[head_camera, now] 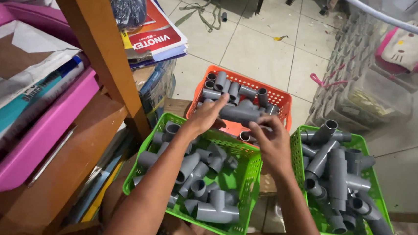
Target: Sorting PVC pipe fittings into different baskets
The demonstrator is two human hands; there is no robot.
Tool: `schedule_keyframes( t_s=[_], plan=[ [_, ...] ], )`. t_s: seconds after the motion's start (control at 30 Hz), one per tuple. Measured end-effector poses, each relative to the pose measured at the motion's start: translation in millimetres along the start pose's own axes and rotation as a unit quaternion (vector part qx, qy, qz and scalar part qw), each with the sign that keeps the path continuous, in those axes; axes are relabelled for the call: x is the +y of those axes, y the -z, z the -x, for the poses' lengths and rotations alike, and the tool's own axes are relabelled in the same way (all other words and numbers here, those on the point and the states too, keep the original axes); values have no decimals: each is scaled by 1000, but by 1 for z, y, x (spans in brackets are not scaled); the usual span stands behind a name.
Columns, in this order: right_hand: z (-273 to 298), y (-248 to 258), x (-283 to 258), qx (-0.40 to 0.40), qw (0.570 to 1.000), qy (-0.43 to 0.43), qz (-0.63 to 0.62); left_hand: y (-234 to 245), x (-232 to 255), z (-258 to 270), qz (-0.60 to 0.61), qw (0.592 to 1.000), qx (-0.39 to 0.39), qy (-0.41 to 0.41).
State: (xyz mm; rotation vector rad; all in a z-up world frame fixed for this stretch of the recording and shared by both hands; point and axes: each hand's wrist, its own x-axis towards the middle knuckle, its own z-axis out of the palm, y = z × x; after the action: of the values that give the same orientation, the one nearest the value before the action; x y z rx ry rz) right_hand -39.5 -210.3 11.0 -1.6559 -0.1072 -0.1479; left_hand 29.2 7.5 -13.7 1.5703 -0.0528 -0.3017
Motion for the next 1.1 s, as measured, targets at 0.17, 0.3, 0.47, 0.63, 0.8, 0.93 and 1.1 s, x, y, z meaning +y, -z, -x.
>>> schedule_keyframes(
  t_s=[0.17, 0.3, 0.47, 0.63, 0.8, 0.93, 1.1],
  plan=[
    [-26, -14, -5, -38, 997, 68, -10, 7, 14, 15, -46, 998, 42, 14],
    [-54, -10, -9, 6, 1000, 16, -14, -3, 24, 27, 18, 997, 77, 3],
    [-116, 17, 49, 86, 962, 62, 252, -5, 20, 24, -111, 989, 91, -39],
    [-132, 14, 87, 65, 897, 59, 434, -12, 28, 30, -180, 978, 94, -47],
    [-136, 17, 105, 79, 869, 51, 486, -15, 10, 21, -202, 974, 80, -66],
    [-129, 12, 104, 76, 844, 73, 526, -17, 4, 15, -241, 967, 74, -48],
    [-116, 16, 69, 115, 940, 95, 306, -18, 10, 25, -273, 956, 79, -69]
  ],
)
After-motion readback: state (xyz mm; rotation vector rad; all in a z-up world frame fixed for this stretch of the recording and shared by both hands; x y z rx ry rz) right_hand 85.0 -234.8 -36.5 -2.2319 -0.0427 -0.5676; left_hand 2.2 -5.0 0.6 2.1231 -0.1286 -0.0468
